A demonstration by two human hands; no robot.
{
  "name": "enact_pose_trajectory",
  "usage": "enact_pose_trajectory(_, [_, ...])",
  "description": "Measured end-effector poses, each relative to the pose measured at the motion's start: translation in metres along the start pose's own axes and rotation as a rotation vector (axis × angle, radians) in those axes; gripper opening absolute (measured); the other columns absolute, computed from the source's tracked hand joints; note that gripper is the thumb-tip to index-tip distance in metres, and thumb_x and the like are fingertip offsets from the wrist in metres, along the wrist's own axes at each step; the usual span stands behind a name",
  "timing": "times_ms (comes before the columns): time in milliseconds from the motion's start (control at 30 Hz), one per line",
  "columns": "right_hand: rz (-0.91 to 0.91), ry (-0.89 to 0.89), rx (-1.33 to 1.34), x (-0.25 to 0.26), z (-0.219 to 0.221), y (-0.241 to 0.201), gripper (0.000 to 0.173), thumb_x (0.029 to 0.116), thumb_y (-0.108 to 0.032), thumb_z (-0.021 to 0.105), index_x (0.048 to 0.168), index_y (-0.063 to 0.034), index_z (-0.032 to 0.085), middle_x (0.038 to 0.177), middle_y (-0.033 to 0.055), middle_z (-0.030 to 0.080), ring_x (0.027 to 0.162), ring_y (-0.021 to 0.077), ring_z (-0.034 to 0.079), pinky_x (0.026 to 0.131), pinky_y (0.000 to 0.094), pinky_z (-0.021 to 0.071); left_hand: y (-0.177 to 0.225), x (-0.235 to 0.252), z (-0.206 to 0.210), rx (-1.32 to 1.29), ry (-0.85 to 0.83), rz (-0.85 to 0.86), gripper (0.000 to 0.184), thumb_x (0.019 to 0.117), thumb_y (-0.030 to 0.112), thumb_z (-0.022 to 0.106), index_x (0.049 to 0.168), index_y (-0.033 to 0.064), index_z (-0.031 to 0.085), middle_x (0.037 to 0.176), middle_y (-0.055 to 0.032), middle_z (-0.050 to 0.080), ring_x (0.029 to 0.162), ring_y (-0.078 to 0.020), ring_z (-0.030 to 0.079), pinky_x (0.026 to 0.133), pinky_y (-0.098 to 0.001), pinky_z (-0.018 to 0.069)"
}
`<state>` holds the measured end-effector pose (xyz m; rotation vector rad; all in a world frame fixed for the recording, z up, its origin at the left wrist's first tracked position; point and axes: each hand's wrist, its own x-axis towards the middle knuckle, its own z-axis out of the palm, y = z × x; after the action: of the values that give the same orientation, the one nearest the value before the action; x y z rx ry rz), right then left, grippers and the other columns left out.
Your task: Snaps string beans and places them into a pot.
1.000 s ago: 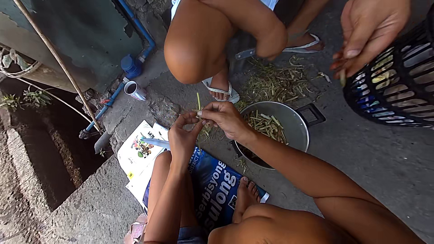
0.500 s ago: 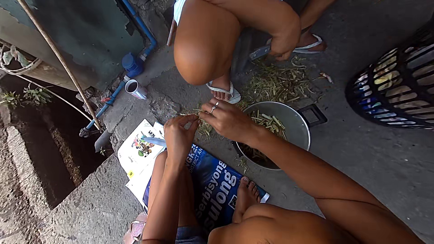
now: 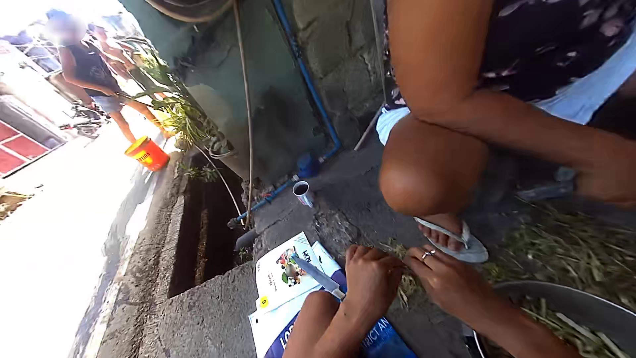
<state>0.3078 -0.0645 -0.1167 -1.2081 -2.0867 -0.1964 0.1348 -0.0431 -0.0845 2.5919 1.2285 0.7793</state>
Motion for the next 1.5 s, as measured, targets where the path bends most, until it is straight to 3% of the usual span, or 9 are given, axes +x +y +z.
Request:
enact_pose_trajectory(267, [0.436,0.099,0.513,0.004,-0.010,-0.002,0.022,0.0913,-0.014,0.060,0.095,-0.0010,0.077,0.101,0.0159,0.072,0.088,0.0218,0.070,0.078,0.0349,0.0576,-0.004,-0.001,0.008,-0.113,0.296,0.054,0.010,0.0878,0.016,0.075,0.093,0.0136,0.083,0.092,-0.0009,0.078,0.095,-0.0193,0.072,0.105,-0.0526,0.0432])
enact_pose_trajectory(433, [0.700,0.156,0.911,0.002,-0.013,-0.005,0.014,0.0897,-0.012,0.064,0.094,-0.0036,0.075,0.089,-0.0012,0.068,0.069,-0.0028,0.059,0.062,0.0120,0.0490,0.002,-0.001,0.014,-0.178,0.382,0.061,0.011,0.0912,0.016,0.072,0.093,0.0118,0.083,0.093,-0.0006,0.077,0.094,-0.0161,0.071,0.108,-0.0491,0.0422])
enact_pose_trajectory(567, [0.902,0.249,1.198,0.006,-0.018,-0.017,0.013,0.0913,0.002,0.063,0.091,-0.0050,0.073,0.072,-0.0057,0.068,0.059,0.0005,0.060,0.057,0.0147,0.0513,0.006,-0.002,0.018,-0.190,0.443,0.070,0.011,0.0902,0.015,0.073,0.093,0.0109,0.082,0.093,-0.0013,0.077,0.094,-0.0160,0.071,0.108,-0.0486,0.0417])
enact_pose_trajectory(833, [1.138,0.301,1.464,0.020,-0.040,-0.020,0.018,0.1033,0.003,0.051,0.098,-0.0022,0.067,0.078,-0.0012,0.068,0.066,0.0054,0.064,0.067,0.0190,0.0563,0.013,-0.008,0.014,-0.145,0.368,0.082,0.013,0.0919,0.015,0.071,0.095,0.0101,0.082,0.097,-0.0059,0.078,0.095,-0.0223,0.072,0.105,-0.0541,0.0433])
enact_pose_trajectory(1000, [0.868,0.199,0.934,-0.008,-0.052,0.024,0.013,0.1017,-0.004,0.059,0.108,-0.0031,0.070,0.088,0.0004,0.067,0.069,0.0050,0.060,0.066,0.0221,0.0536,0.005,-0.016,0.009,-0.600,0.131,-0.187,0.015,0.0966,0.011,0.067,0.101,0.0018,0.078,0.102,-0.0070,0.074,0.102,-0.0110,0.068,0.096,-0.0321,0.0527])
enact_pose_trajectory(1100, [0.735,-0.332,0.255,-0.024,-0.082,0.046,0.012,0.0981,-0.003,0.065,0.101,0.0014,0.076,0.098,0.0208,0.070,0.091,0.0366,0.068,0.082,0.0561,0.0548,0.005,-0.013,0.001,-0.944,0.050,-0.455,0.012,0.0995,0.003,0.061,0.103,0.0008,0.073,0.094,-0.0005,0.072,0.090,-0.0041,0.067,0.085,-0.0245,0.0551])
enact_pose_trajectory(1167, [0.790,-0.744,0.076,-0.022,-0.086,0.048,0.014,0.0984,-0.012,0.067,0.102,-0.0002,0.075,0.101,0.0229,0.070,0.101,0.0431,0.066,0.089,0.0628,0.0499,0.002,-0.012,0.000,-1.068,0.018,-0.552,0.013,0.1010,0.003,0.058,0.102,0.0029,0.071,0.089,-0.0003,0.070,0.086,-0.0066,0.065,0.084,-0.0266,0.0544])
enact_pose_trajectory(1400, [0.481,-0.041,0.522,-0.006,-0.061,0.001,0.018,0.0947,-0.015,0.072,0.110,-0.0090,0.079,0.110,0.0103,0.066,0.091,0.0196,0.064,0.078,0.0378,0.0562,0.003,-0.011,0.000,-1.097,-0.032,-0.519,0.014,0.1006,0.001,0.058,0.103,0.0031,0.072,0.090,-0.0004,0.071,0.087,-0.0068,0.067,0.085,-0.0264,0.0557])
enact_pose_trajectory(1500, [0.356,0.022,0.439,0.003,-0.058,-0.013,0.018,0.0935,-0.018,0.071,0.108,-0.0105,0.080,0.112,0.0087,0.066,0.105,0.0233,0.061,0.090,0.0384,0.0527,0.007,-0.012,-0.001,-1.031,-0.005,-0.490,0.013,0.0998,0.002,0.061,0.102,0.0039,0.073,0.092,0.0009,0.073,0.085,-0.0049,0.067,0.081,-0.0240,0.0561])
